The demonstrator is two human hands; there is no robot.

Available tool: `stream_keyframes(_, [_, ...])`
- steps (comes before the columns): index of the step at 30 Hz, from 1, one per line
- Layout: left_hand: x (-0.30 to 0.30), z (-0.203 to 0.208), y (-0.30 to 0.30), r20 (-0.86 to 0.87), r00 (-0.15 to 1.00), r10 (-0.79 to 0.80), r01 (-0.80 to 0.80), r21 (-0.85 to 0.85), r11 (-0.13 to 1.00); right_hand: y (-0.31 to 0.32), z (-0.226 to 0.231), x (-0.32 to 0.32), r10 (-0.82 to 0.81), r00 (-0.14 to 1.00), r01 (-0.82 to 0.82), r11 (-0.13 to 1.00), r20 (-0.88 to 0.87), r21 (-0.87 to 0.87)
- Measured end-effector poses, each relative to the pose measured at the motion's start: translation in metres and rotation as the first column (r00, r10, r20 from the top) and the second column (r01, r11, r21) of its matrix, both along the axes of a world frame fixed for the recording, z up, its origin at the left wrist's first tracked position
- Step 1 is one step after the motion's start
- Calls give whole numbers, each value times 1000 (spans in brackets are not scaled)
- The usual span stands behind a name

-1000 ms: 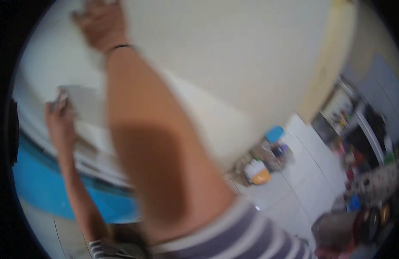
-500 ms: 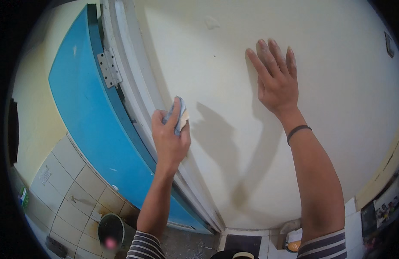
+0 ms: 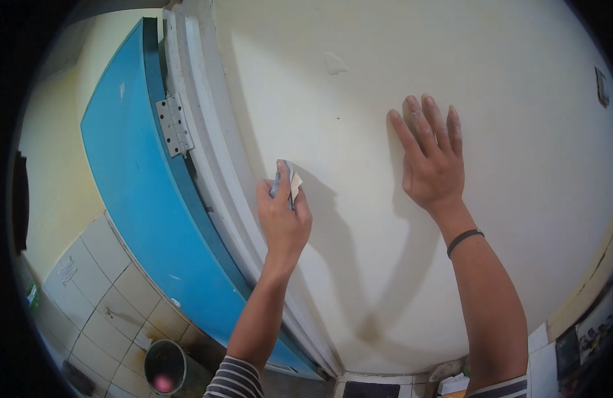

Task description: The person sands down patches on a wall and a door frame using sandpaper.

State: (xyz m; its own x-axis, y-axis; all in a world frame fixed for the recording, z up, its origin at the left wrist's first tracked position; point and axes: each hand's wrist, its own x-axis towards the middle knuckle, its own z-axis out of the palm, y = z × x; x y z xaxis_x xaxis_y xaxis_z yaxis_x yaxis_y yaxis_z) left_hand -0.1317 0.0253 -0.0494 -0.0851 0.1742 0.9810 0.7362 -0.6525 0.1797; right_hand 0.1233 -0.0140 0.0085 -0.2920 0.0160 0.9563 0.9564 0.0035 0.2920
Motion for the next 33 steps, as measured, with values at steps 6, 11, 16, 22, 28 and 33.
stream_keyframes(6, [-5, 47, 7, 1, 1000, 17, -17, 38, 999, 2, 0, -2, -9, 1000, 9, 1000, 14, 8])
stream_keyframes(11, [3, 30, 2, 0, 999, 50, -49, 56, 997, 1, 0, 0, -2, 1000, 2, 1000, 9, 16])
stream_keyframes(16, [0, 30, 2, -57, 997, 41, -39, 46, 998, 1, 1, -1, -17, 1000, 16, 999, 22, 37])
stream_keyframes(22, [-5, 71, 8, -20, 997, 72, -70, 62, 996, 3, -1, -2, -11, 1000, 10, 1000, 13, 21])
stream_keyframes(28, [0, 40, 6, -43, 997, 66, -64, 42, 997, 0, 1, 1, -6, 1000, 6, 1000, 17, 27])
stream_keyframes(33, [-11, 92, 10, -39, 992, 119, -115, 104, 988, 3, 0, 0, 19, 999, -19, 999, 30, 32])
